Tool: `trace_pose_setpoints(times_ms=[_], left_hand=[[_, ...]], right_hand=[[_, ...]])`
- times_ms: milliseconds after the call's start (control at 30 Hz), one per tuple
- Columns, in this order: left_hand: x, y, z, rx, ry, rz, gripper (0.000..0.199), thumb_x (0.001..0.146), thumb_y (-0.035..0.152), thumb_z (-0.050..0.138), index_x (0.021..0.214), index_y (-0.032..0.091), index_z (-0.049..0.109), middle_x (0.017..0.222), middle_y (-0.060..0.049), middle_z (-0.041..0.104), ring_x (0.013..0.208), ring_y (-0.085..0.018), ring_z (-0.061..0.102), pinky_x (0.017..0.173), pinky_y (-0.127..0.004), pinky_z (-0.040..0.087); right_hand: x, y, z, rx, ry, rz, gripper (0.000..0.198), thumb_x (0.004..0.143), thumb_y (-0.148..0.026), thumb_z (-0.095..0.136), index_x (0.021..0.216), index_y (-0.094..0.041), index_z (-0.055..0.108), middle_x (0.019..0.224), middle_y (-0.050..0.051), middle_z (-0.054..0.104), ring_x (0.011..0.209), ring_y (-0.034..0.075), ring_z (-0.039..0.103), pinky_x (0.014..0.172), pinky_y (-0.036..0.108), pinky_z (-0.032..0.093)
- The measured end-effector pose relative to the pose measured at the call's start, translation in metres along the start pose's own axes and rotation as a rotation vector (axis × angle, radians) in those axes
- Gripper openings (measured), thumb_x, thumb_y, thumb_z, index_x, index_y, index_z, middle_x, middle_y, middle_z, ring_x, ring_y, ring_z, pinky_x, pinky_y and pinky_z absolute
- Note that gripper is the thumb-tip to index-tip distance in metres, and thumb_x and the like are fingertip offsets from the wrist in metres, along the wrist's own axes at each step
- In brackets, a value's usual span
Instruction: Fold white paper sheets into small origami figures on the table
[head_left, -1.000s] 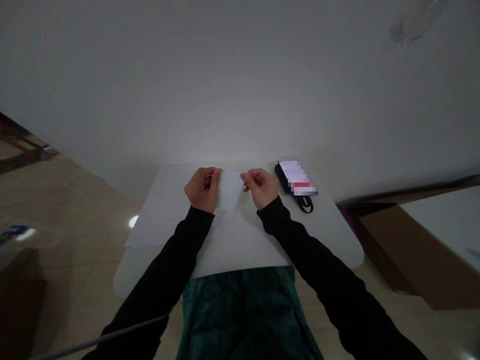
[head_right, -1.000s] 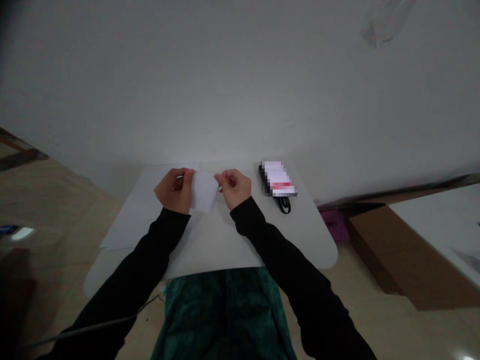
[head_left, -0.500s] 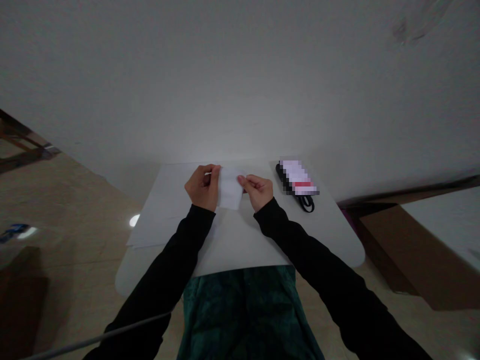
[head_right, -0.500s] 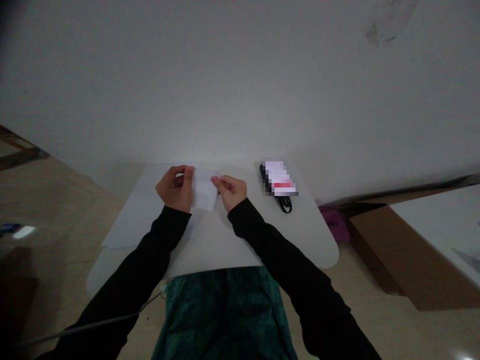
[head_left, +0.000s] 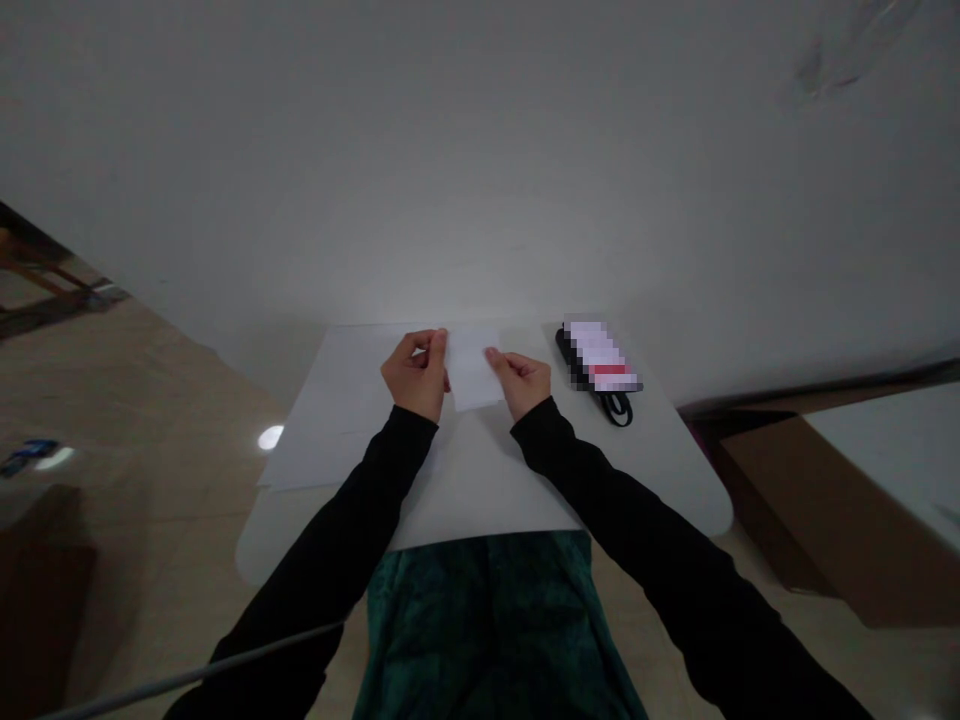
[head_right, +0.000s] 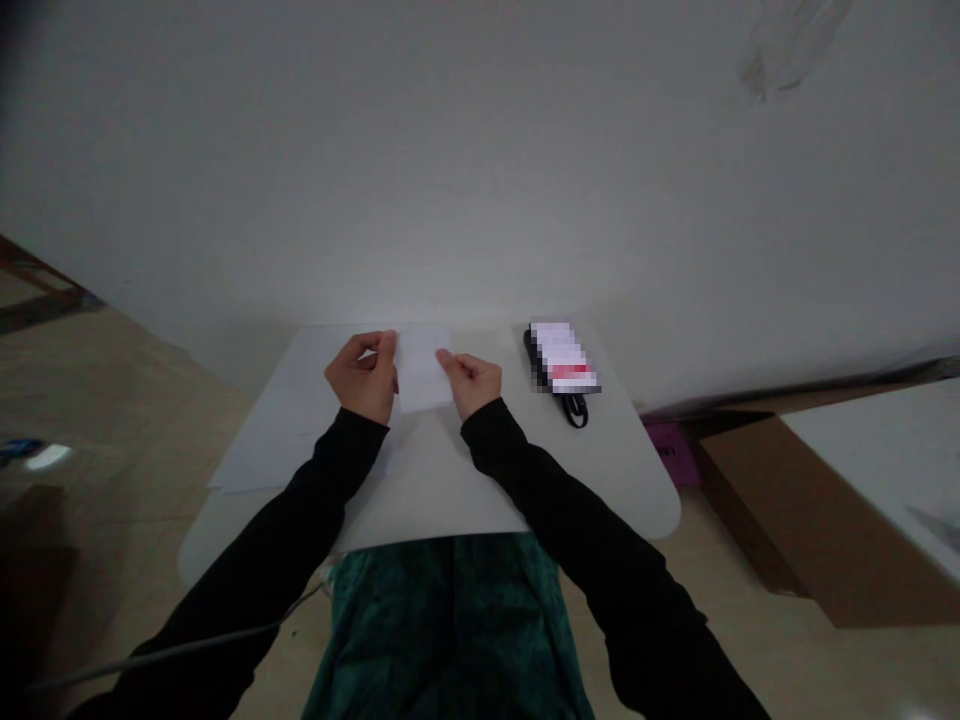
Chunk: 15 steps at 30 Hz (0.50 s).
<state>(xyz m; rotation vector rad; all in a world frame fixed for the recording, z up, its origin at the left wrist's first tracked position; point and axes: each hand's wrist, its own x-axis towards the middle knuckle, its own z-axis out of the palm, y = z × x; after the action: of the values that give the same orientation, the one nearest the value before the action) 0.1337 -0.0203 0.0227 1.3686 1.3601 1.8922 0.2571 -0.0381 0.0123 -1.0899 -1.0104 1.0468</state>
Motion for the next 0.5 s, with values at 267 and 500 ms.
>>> trace_pose_setpoints(times_ms=[267,500], left_hand=[[0.023,-0.007,-0.014,0.132,-0.306,0.132,0.024,0.080,0.042,0.062,0.083,0.018,0.066,0.073,-0.003,0.068,0.065,-0.012,0.063,0.056,-0.021,0.050],[0.020,0.001,-0.023,0.338,-0.833,0.276,0.028,0.081,0.044,0.059,0.073,0.021,0.072,0.060,0.000,0.066,0.046,-0.010,0.048,0.045,-0.022,0.036]], right_hand=[[0.008,-0.005,-0.016,-0.210,-0.165,-0.031,0.039,0.072,-0.056,0.064,0.060,-0.019,0.061,0.039,-0.007,0.043,0.028,0.007,0.035,0.025,0.021,0.023],[0.014,0.002,-0.023,-0.289,-0.616,-0.109,0.032,0.071,-0.047,0.067,0.062,-0.016,0.068,0.048,-0.005,0.056,0.043,0.007,0.047,0.041,0.020,0.035]])
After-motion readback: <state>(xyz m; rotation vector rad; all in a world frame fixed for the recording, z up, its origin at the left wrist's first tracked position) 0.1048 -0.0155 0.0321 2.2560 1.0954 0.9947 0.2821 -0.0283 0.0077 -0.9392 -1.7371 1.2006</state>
